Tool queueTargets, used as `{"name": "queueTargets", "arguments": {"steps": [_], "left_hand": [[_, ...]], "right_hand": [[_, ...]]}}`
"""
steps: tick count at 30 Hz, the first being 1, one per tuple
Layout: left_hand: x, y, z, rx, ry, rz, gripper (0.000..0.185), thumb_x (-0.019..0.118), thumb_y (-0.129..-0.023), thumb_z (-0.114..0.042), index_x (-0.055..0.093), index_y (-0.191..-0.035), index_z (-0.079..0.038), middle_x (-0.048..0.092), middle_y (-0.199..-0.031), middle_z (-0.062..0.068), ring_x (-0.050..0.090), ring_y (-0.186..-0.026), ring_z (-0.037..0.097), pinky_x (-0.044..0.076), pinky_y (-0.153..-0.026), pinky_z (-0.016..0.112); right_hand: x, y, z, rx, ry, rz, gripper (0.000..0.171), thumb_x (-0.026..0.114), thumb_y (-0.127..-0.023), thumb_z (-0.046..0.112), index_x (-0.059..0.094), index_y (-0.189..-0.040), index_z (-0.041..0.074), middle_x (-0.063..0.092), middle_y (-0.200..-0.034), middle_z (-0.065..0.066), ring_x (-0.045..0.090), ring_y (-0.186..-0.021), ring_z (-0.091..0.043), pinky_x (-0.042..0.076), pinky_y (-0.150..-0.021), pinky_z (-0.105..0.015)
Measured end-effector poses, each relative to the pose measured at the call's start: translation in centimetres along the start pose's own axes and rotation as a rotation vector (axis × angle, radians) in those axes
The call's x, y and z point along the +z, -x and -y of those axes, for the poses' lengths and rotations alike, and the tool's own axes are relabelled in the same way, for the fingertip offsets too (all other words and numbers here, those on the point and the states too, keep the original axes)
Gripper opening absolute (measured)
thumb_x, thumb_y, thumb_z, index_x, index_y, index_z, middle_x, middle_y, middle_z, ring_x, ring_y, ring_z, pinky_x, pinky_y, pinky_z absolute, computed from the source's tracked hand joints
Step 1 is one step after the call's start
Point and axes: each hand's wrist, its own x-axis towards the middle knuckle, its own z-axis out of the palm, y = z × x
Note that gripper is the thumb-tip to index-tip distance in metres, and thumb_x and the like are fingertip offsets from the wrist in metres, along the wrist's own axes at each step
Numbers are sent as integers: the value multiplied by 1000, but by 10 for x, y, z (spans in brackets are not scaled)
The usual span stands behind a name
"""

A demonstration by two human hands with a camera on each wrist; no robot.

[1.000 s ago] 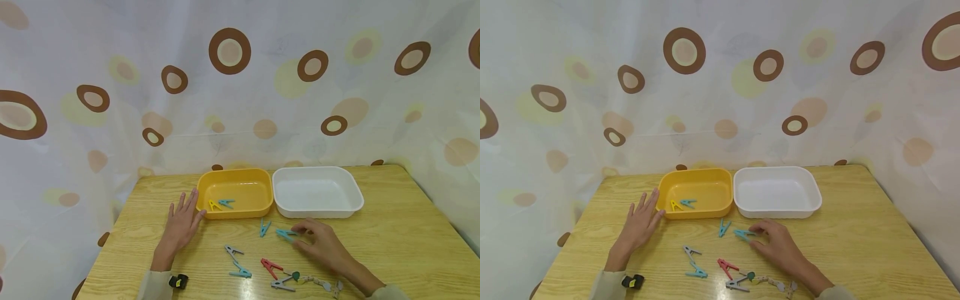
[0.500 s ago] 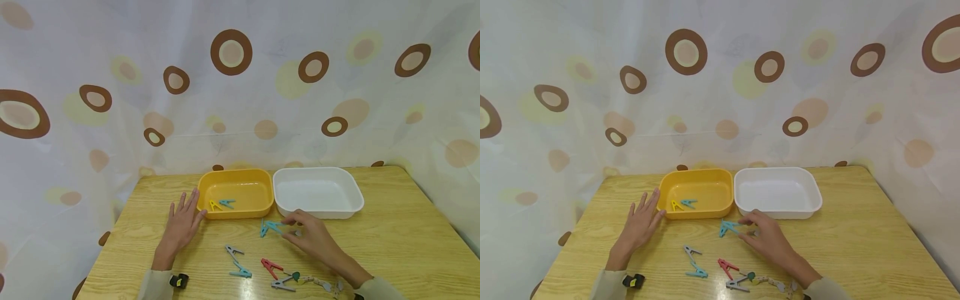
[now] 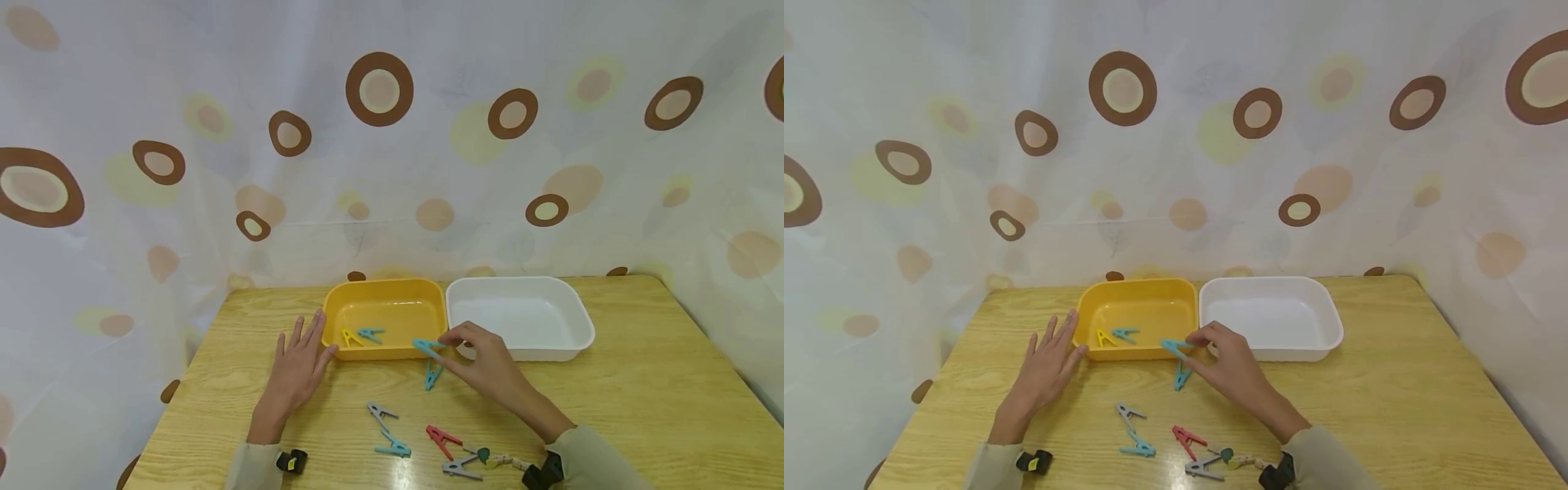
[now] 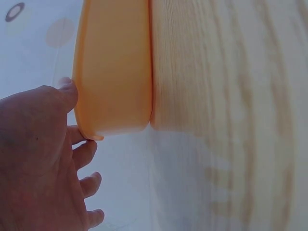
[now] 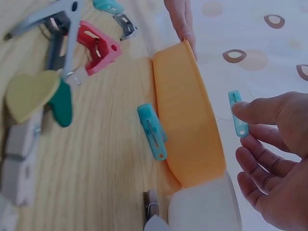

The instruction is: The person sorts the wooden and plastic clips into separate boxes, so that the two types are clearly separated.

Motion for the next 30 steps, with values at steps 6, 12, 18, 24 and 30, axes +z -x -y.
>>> {"name": "queueTargets", "arguments": {"steps": [6, 12, 18, 24, 30], "left_hand": [[1, 1, 0, 6, 6, -17, 69, 40, -110, -48, 23, -164, -7, 23, -169, 7, 18, -154, 43, 11, -116, 73], [1, 1, 0, 4, 2, -7, 70, 40, -110, -48, 21, -165, -9, 20, -169, 4, 17, -154, 41, 12, -117, 72], [1, 0, -1, 5, 4, -8, 69, 39, -111, -47, 21, -165, -8, 21, -170, 5, 17, -154, 41, 12, -117, 72], [-1, 0, -2, 4, 18, -10, 69, 41, -111, -46, 21, -164, -8, 21, -169, 6, 17, -154, 41, 11, -117, 72], [0, 0, -2, 1, 11, -12, 69, 41, -111, -45, 21, -164, -8, 21, -169, 6, 17, -154, 41, 12, -117, 72]], "right_hand": [[8, -18, 2, -4, -6, 5, 25, 86, -84, 7, 75, -106, 7, 70, -99, -7, 65, -89, -27, 56, -81, -51], [17, -35, 1, 1, -16, 10, 26, 86, -84, 9, 75, -107, 7, 70, -101, -6, 64, -92, -26, 55, -81, -47], [27, -50, 2, -6, -5, 24, 25, 85, -85, 9, 74, -107, 6, 71, -104, -5, 64, -93, -24, 55, -85, -46], [36, -66, 5, 26, -7, 72, 24, 83, -88, 10, 74, -109, 3, 71, -105, -9, 64, -94, -27, 54, -89, -47], [41, -76, 5, 52, 0, 107, 23, 82, -89, 10, 74, -109, 1, 70, -105, -12, 64, -94, -29, 54, -88, -46]]}}
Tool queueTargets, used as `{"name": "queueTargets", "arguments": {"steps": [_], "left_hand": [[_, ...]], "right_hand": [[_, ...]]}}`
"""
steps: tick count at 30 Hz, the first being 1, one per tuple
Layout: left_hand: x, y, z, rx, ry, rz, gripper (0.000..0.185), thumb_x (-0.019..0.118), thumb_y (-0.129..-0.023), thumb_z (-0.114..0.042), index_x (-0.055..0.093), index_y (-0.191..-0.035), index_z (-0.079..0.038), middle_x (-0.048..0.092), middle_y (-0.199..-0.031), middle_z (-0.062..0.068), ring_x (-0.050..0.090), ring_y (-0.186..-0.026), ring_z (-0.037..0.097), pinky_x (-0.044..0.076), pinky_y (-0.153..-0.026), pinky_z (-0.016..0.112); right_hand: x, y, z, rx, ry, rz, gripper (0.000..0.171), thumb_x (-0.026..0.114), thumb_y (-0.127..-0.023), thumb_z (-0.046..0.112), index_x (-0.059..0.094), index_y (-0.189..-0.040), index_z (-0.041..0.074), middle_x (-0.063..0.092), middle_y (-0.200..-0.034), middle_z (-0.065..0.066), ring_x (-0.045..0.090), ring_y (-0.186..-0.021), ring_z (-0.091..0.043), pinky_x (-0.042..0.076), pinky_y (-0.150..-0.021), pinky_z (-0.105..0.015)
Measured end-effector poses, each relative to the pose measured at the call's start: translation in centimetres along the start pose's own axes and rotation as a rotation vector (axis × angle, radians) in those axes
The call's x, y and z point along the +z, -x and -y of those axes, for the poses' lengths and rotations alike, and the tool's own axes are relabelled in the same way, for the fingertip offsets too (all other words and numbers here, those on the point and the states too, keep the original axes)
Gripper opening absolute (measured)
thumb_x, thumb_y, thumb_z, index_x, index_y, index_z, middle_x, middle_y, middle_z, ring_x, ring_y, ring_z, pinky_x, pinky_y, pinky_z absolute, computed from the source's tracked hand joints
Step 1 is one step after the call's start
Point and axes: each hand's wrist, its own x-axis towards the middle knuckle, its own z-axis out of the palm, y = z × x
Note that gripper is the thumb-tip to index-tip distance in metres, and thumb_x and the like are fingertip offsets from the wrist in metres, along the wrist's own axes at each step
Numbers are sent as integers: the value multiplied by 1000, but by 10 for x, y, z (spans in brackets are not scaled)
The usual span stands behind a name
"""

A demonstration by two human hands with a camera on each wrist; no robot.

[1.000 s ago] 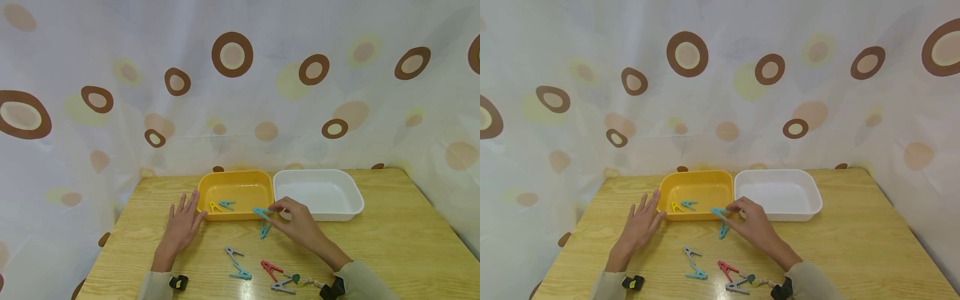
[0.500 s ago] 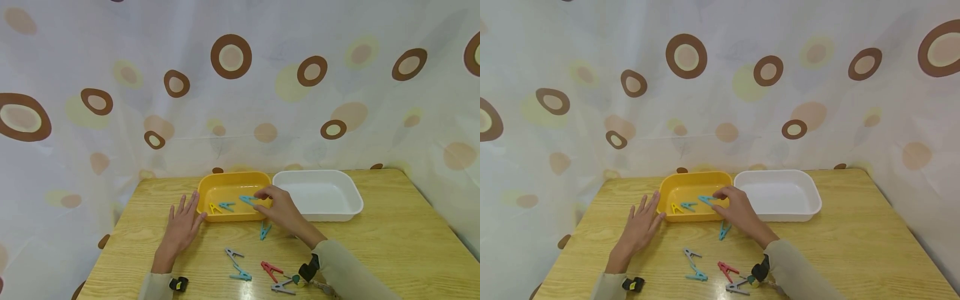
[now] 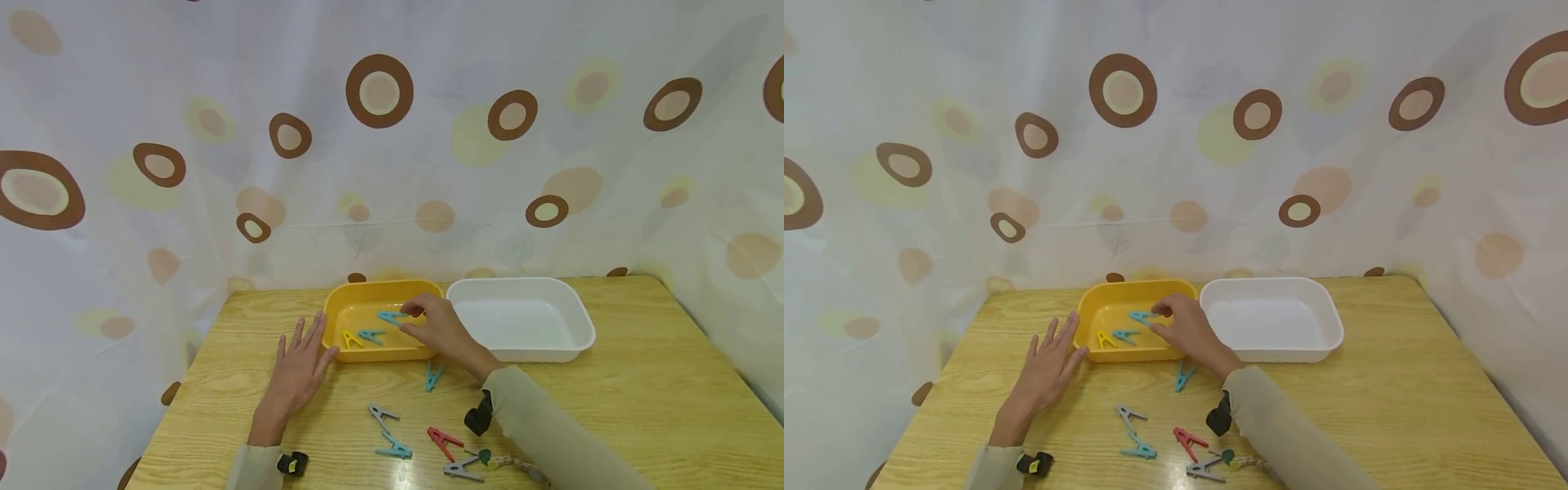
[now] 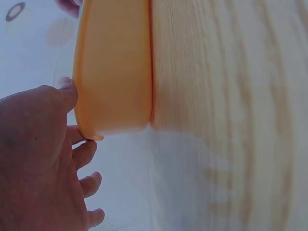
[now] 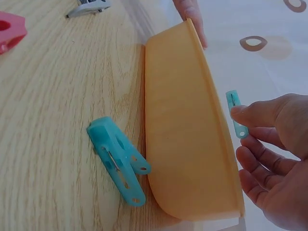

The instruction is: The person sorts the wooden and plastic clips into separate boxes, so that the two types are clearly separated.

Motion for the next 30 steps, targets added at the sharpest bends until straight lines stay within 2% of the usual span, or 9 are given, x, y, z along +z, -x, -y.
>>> {"name": "queueTargets", "arguments": {"steps": [9, 17, 24, 30], "left_hand": [[3, 0, 1, 1, 14, 4, 69, 40, -111, -46, 20, -165, -8, 20, -169, 6, 16, -155, 41, 9, -117, 72], [2, 0, 2, -3, 14, 7, 69, 41, -111, -46, 20, -165, -8, 19, -169, 5, 16, -155, 41, 10, -117, 72], [2, 0, 2, -6, 17, 12, 69, 40, -111, -46, 19, -165, -9, 19, -170, 5, 15, -155, 41, 8, -118, 71], [1, 0, 1, -3, 19, 11, 69, 42, -111, -45, 20, -165, -8, 20, -169, 5, 15, -155, 41, 9, -117, 71]], "right_hand": [[4, -1, -9, 45, 37, 49, 22, 83, -87, 9, 74, -106, 1, 69, -102, -10, 64, -92, -26, 56, -84, -41], [6, -1, -9, 28, 75, 98, 22, 83, -87, 10, 74, -105, 1, 69, -102, -11, 65, -93, -26, 57, -85, -42], [6, 0, -8, 59, 57, 115, 26, 83, -87, 10, 73, -108, -1, 68, -106, -14, 64, -96, -31, 56, -87, -45], [5, 0, -9, 29, 50, 100, 25, 82, -88, 9, 73, -109, -2, 68, -106, -15, 64, -96, -32, 56, -86, -46]]}}
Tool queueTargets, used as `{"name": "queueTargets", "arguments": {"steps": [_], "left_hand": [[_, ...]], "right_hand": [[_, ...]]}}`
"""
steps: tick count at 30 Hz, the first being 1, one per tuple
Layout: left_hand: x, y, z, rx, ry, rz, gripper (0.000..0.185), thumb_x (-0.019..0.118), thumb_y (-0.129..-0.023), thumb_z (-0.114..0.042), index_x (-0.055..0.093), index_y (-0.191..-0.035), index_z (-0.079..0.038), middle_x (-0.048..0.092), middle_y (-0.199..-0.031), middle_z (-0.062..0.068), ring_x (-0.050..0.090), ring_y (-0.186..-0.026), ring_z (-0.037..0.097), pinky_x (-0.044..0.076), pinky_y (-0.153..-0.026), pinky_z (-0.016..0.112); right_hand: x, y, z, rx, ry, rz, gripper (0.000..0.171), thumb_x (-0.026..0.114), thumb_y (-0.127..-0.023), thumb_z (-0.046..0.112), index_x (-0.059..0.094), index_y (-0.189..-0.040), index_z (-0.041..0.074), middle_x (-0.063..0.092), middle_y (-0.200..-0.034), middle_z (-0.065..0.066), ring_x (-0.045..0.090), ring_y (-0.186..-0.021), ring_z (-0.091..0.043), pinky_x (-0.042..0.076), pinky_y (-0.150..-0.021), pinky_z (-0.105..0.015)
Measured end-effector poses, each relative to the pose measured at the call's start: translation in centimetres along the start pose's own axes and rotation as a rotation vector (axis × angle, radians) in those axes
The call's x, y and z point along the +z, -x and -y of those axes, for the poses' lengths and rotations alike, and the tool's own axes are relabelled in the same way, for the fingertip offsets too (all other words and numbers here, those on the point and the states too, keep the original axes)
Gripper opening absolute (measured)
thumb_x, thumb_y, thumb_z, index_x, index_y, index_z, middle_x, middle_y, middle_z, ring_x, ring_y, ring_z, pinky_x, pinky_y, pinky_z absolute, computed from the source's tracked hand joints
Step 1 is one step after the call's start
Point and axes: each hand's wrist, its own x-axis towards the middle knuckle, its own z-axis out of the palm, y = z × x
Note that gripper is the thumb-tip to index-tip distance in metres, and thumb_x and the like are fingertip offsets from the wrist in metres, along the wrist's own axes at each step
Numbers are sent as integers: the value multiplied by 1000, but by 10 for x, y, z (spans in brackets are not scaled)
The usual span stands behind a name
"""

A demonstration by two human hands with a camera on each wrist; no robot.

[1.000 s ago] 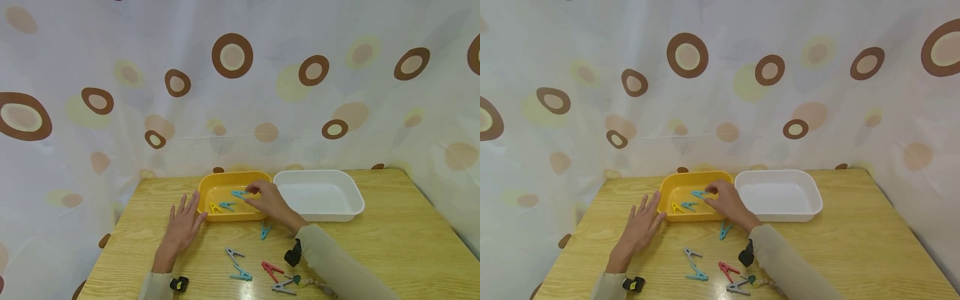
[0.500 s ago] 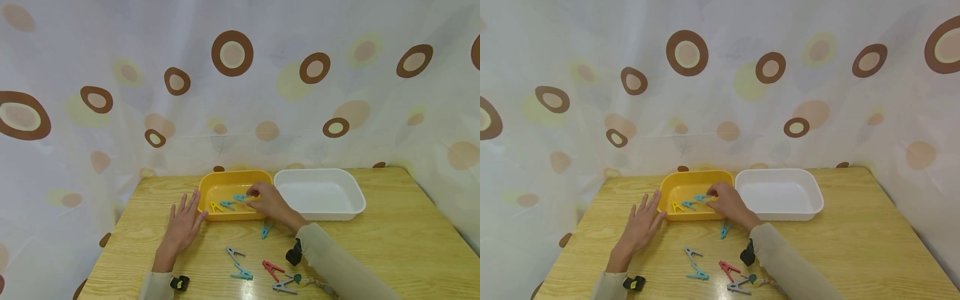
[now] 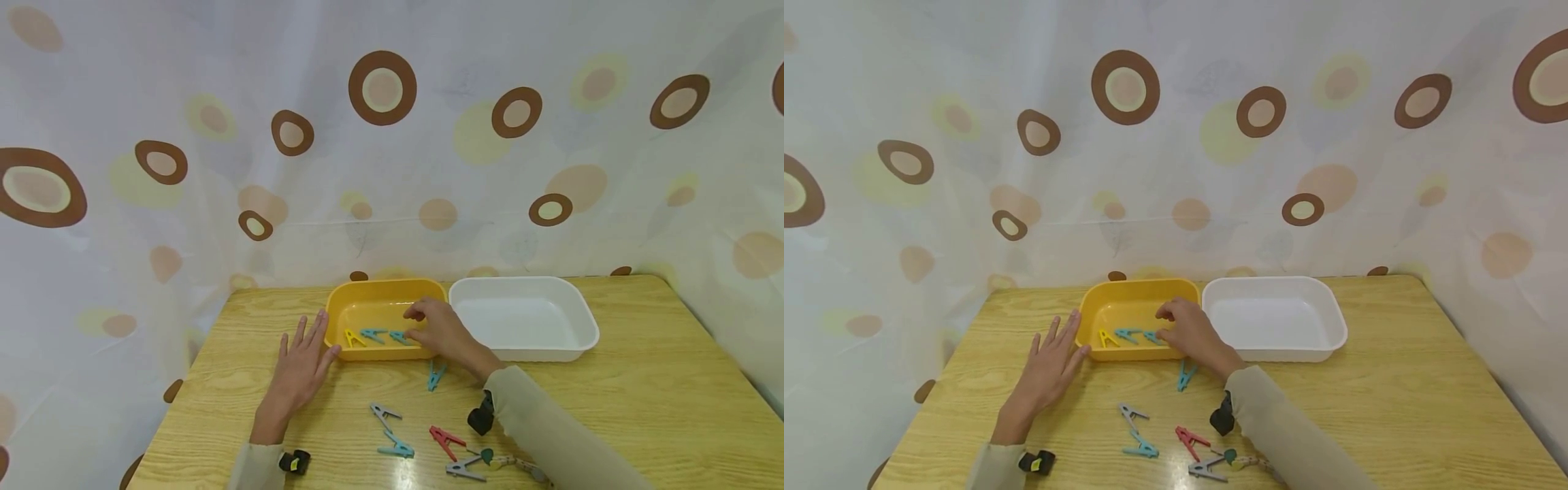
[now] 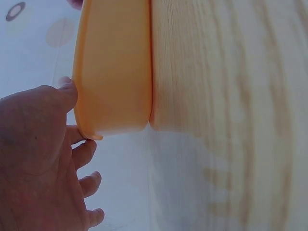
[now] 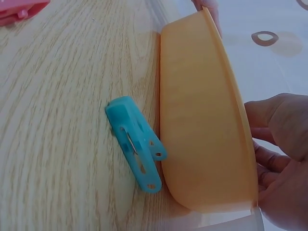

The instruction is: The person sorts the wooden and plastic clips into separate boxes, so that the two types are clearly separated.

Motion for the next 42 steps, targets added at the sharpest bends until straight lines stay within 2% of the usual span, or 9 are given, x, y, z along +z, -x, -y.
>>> {"name": "queueTargets", "arguments": {"steps": [5, 16, 23, 28, 35, 42], "left_hand": [[0, 1, -1, 2, 0, 4, 69, 42, -110, -45, 20, -165, -8, 20, -169, 5, 16, -155, 40, 9, -117, 72], [1, -2, 2, 1, -6, 1, 69, 39, -111, -46, 18, -165, -9, 19, -169, 5, 14, -155, 39, 9, -117, 72], [1, -2, 2, -5, -3, 10, 70, 39, -111, -46, 17, -165, -9, 18, -170, 4, 11, -156, 37, 9, -117, 71], [1, -1, 1, -1, -7, 5, 70, 40, -110, -47, 18, -165, -9, 19, -170, 5, 14, -155, 39, 10, -117, 71], [2, 0, 1, 0, -1, 1, 70, 42, -110, -46, 20, -165, -9, 21, -169, 4, 17, -155, 40, 11, -117, 72], [1, 0, 0, -4, -2, 8, 70, 41, -110, -46, 19, -165, -9, 20, -169, 4, 16, -155, 40, 10, -117, 71]], "right_hand": [[-3, 5, -2, -38, -13, -22, 27, 82, -89, 10, 73, -112, -2, 69, -109, -16, 65, -98, -32, 56, -87, -47], [-15, 25, 0, -140, -21, -106, 25, 84, -86, 8, 74, -109, 5, 69, -104, -10, 66, -93, -30, 56, -84, -50], [-20, 46, 2, -98, -45, -88, 25, 82, -89, 13, 73, -112, 8, 69, -105, -9, 65, -94, -26, 56, -83, -45], [-21, 65, 5, -103, -67, -110, 25, 83, -88, 11, 73, -110, 8, 69, -103, -6, 66, -91, -24, 57, -80, -42], [-19, 89, 10, -44, -90, -124, 23, 83, -87, 9, 74, -108, 12, 69, -100, 1, 66, -91, -24, 57, -83, -46], [-16, 110, 9, -3, -112, -114, 20, 84, -87, 12, 75, -105, 13, 70, -97, 1, 65, -88, -21, 57, -79, -42]]}}
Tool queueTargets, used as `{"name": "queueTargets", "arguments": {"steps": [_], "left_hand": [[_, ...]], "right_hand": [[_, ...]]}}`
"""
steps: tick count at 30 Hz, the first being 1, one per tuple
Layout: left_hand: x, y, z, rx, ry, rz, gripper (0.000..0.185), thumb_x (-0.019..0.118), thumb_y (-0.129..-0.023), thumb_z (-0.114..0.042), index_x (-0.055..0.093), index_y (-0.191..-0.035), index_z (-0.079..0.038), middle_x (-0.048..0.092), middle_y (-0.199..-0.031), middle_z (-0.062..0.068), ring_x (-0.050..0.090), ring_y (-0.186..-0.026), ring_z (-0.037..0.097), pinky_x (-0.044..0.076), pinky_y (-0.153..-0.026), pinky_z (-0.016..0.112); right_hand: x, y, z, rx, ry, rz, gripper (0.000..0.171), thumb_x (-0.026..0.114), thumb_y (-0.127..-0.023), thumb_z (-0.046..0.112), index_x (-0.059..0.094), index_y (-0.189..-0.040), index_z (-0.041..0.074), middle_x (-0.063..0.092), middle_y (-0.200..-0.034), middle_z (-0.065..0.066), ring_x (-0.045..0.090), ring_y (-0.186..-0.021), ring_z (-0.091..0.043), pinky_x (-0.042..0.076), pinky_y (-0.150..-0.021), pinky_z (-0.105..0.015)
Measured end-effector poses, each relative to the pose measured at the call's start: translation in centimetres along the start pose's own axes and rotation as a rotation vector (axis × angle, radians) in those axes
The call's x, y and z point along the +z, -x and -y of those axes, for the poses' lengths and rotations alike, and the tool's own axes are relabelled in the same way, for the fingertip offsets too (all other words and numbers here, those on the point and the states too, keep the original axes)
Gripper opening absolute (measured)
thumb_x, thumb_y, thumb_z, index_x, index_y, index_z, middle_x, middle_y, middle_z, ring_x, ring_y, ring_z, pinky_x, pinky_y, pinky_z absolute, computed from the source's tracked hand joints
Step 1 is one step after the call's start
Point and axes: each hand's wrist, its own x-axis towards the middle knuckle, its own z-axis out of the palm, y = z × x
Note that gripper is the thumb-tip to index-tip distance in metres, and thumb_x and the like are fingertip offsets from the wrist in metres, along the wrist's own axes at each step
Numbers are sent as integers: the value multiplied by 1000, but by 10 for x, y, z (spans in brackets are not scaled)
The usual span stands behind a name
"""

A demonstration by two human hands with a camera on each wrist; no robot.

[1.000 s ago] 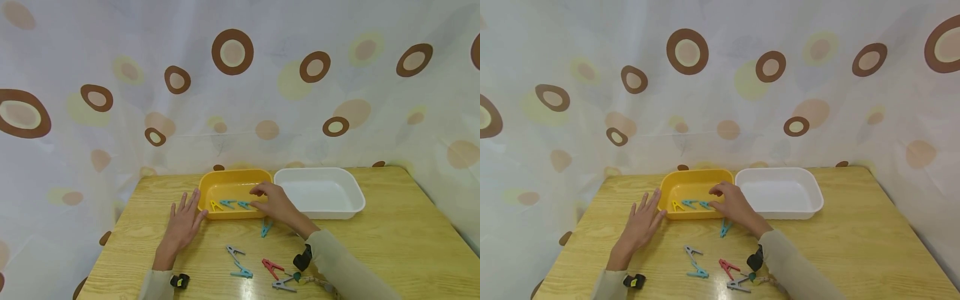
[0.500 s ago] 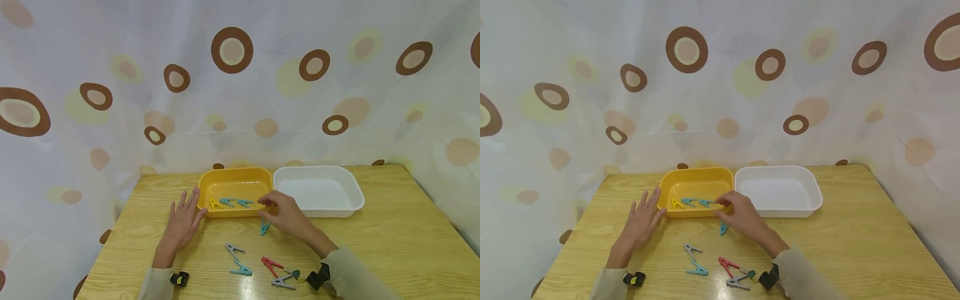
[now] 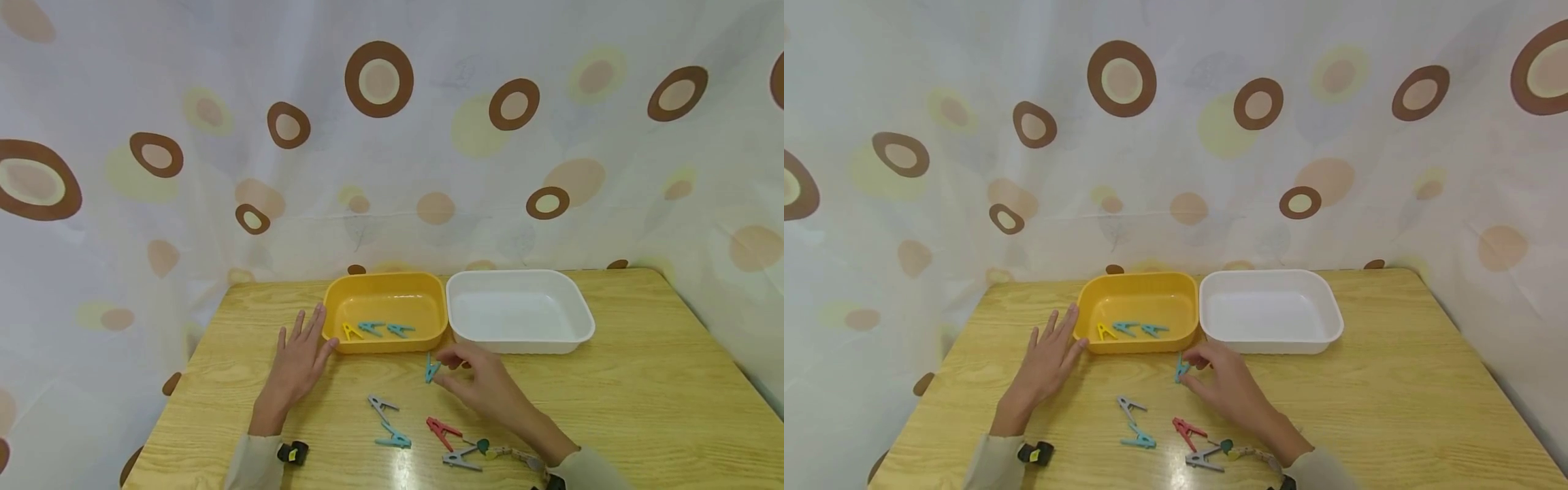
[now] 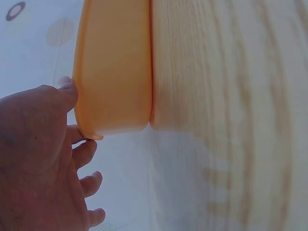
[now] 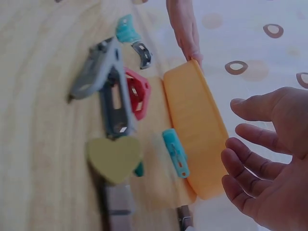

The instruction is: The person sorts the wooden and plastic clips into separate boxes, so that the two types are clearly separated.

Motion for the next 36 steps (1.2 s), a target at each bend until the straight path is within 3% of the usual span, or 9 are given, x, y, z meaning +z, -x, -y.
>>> {"name": "queueTargets", "arguments": {"steps": [22, 28, 36], "left_hand": [[-1, 0, 2, 1, 9, -2, 70, 41, -110, -48, 20, -165, -9, 19, -170, 3, 16, -155, 40, 9, -117, 71], [-2, 0, 1, 1, 3, 6, 70, 42, -110, -47, 20, -165, -9, 20, -170, 4, 16, -155, 40, 10, -117, 72], [-3, -1, 0, -3, -6, 17, 71, 41, -110, -48, 19, -165, -9, 19, -170, 4, 16, -155, 40, 10, -117, 72]], "right_hand": [[6, 52, -2, -11, -28, 86, 23, 84, -88, 22, 73, -106, 13, 70, -100, 8, 65, -89, -10, 57, -83, -34], [9, 61, -2, 21, -57, 167, 22, 80, -93, 29, 71, -106, 14, 68, -101, 8, 65, -90, -9, 57, -78, -31], [13, 66, -2, 15, -22, 165, 21, 81, -91, 30, 71, -103, 16, 64, -98, 11, 62, -87, -5, 56, -75, -28]]}}
